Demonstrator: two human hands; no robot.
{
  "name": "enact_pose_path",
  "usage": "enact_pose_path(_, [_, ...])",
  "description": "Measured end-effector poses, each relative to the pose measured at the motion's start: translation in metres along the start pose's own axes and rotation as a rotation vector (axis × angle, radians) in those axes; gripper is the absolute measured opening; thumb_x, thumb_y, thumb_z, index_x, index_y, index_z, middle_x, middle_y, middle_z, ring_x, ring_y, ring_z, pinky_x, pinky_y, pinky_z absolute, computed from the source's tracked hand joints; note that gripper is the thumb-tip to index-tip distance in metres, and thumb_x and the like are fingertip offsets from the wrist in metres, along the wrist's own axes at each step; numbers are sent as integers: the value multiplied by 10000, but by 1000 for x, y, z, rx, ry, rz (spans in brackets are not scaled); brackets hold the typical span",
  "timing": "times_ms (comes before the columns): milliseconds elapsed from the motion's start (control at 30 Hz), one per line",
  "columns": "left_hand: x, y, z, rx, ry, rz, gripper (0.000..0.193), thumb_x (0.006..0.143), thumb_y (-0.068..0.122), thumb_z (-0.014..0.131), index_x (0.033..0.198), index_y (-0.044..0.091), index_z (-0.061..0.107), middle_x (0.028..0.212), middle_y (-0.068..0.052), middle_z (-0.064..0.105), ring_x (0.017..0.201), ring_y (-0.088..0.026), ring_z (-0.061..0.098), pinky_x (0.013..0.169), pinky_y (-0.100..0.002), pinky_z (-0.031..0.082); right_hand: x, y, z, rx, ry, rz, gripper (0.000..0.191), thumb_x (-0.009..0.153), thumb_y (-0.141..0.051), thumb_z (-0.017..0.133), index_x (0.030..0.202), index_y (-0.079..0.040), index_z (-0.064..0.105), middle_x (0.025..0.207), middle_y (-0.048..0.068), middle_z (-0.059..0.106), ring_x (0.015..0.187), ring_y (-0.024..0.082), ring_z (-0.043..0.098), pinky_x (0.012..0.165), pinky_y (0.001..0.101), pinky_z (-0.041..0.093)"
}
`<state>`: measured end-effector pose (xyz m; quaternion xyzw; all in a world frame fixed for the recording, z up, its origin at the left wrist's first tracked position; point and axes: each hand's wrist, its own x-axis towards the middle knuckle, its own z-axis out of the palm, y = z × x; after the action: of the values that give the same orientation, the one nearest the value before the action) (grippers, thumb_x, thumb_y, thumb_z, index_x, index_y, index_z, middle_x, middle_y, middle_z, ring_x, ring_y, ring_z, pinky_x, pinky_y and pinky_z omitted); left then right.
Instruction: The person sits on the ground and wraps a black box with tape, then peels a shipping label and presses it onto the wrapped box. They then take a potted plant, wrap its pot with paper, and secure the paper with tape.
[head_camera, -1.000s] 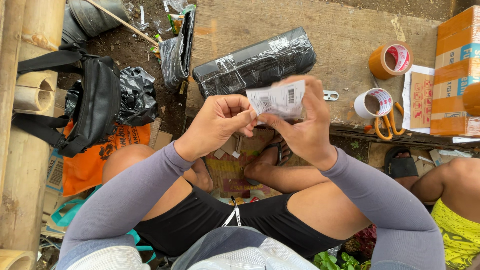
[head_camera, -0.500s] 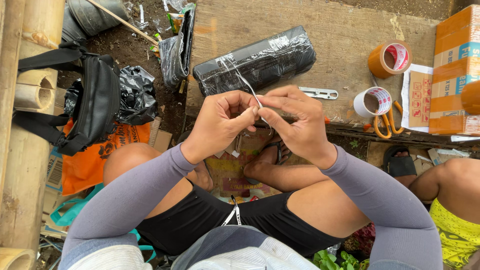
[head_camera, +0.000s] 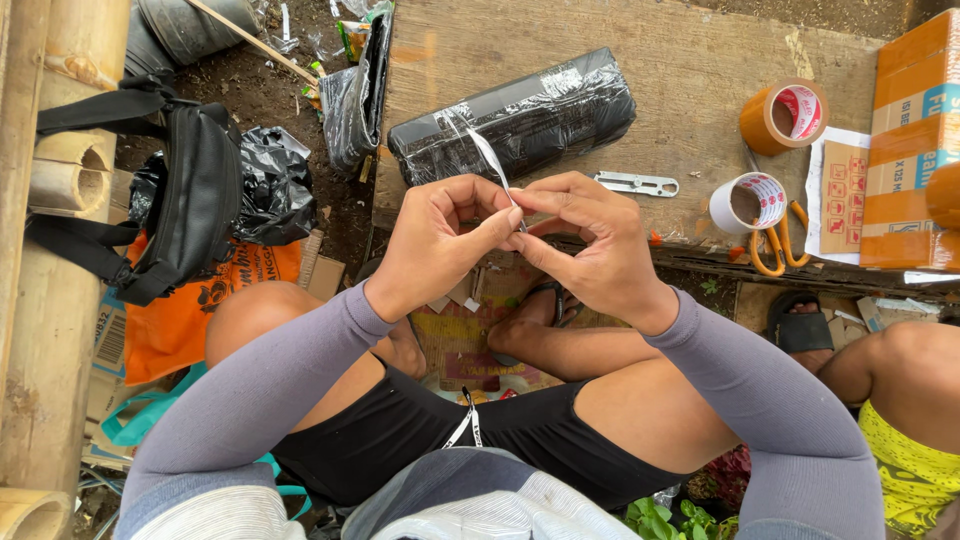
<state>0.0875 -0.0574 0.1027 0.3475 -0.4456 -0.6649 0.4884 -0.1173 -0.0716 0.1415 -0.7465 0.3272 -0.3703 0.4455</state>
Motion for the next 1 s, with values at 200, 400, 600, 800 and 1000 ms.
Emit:
enact_pose_path(200, [-2, -2, -1, 44, 14, 32, 160, 992, 58, 690, 1087, -71, 690, 999, -74, 731, 891, -95, 711, 829, -247, 615, -1, -2, 0, -45, 4, -32, 358, 954, 49, 746, 1303, -4, 685, 1240, 124, 674, 1072, 167, 726, 901, 286, 672])
enact_pose_path(400, [-4, -4, 2, 15, 40, 9, 147, 982, 49, 689, 1064, -72, 695, 998, -74, 735, 888, -92, 721, 837, -253, 626, -3, -3, 2, -91, 10, -63, 360, 946, 49, 749, 1297, -9, 688, 1215, 116, 690, 1045, 161, 736, 884, 278, 671])
enact_pose_path(600, [-4, -8, 1, 84, 60, 25, 134, 981, 46, 687, 1052, -65, 708, 970, -53, 737, 865, -75, 703, 802, -252, 629, -4, 1, 0, -103, 40, -31, 252, 981, 17, 729, 1233, 2, 724, 1170, 118, 726, 988, 138, 745, 833, 257, 641])
enact_pose_path(800, [-8, 2, 2, 233, -31, 79, 131, 994, 52, 693, 1075, -45, 727, 941, -37, 729, 851, -62, 676, 754, -238, 592, -3, 3, -2, -150, 78, 20, 132, 957, -13, 751, 1084, 19, 771, 1054, 114, 775, 834, 101, 718, 695, 218, 580])
enact_pose_path(1000, [-3, 14, 5, 323, 101, 59, 82, 928, 68, 630, 890, -1, 609, 806, 15, 636, 747, -19, 606, 652, -222, 606, -2, 11, 1, -81, 189, 102, 82, 998, -22, 718, 1049, 26, 761, 1011, 75, 763, 866, 67, 708, 735, 198, 592])
